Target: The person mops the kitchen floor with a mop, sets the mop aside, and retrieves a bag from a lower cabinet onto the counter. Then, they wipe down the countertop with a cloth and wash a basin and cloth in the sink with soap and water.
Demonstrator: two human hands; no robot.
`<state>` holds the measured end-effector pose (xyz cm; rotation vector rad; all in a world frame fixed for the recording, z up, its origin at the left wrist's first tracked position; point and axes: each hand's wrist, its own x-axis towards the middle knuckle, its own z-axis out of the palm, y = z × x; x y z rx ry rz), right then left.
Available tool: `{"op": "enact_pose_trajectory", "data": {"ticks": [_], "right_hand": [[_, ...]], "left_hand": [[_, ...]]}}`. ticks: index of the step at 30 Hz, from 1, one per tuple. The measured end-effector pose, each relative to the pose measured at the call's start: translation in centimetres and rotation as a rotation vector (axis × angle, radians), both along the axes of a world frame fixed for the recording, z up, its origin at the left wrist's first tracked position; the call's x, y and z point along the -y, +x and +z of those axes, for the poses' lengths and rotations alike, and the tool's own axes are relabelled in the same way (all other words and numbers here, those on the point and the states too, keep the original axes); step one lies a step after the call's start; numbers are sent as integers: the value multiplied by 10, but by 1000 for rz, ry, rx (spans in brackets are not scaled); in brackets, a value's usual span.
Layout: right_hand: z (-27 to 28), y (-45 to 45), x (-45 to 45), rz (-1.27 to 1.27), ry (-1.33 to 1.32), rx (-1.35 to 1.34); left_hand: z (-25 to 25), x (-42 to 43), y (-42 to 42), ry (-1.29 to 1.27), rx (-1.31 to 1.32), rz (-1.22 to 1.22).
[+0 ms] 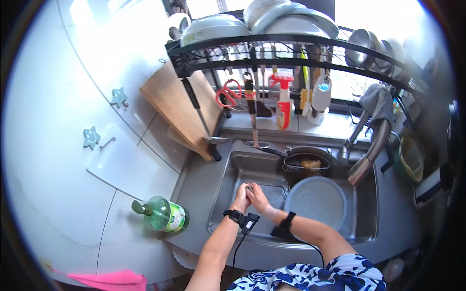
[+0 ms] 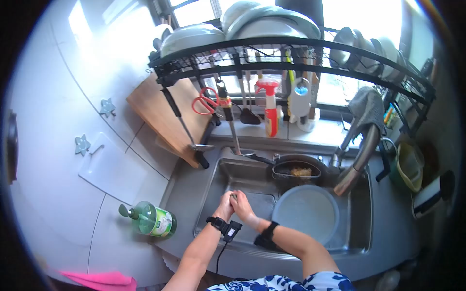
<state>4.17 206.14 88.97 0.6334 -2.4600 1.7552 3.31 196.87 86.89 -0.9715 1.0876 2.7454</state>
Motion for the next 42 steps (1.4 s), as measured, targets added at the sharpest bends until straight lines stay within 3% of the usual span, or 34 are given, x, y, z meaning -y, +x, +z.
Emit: {"op": "enact_pose_trajectory", "data": {"ticks": [3, 4, 11, 14, 17, 20, 24, 27, 29, 30, 31, 33, 35, 37, 38, 42], "right_hand": [[21, 6, -16, 10, 409, -193], [22, 0, -22, 100, 547, -331], [37, -17, -5, 112, 529, -302], [56, -33, 0, 238, 676, 176], [31, -45, 3, 188, 699, 1], [4, -55, 9, 147, 719, -172], [-17, -65, 10, 17, 571, 130], [-44, -84, 11, 49, 777, -107], [-61, -90, 6, 61, 793, -97], [-61, -90, 1, 88, 379, 381], [-61, -90, -5, -38, -65, 794], [-75, -94, -18, 32, -224, 869], [-18, -74, -31, 156, -322, 1052], [24, -59, -41, 280, -350, 1077], [21, -62, -45, 352, -310, 1035], [-9, -68, -59, 292, -227, 800]], "left_hand": [[29, -7, 12, 411, -6, -188], [28, -12, 13, 270, 47, -131], [20, -24, 12, 307, 11, 17], [27, -29, 9, 182, -13, 80], [38, -35, 5, 212, -12, 102], [2, -29, -4, -7, -117, -2], [29, -34, 11, -362, 26, -88], [-1, -39, 2, -884, 7, -27], [-43, -32, -8, -1179, -6, -57], [-13, -33, 2, -934, 3, -195], [20, -28, 11, -677, 18, -322], [9, -17, 13, -415, -134, -449], [31, -14, 22, -630, -84, -423], [9, -5, 20, -820, -63, -321], [10, -1, 20, -953, -78, -324], [21, 12, 21, -940, 12, -242]]}}
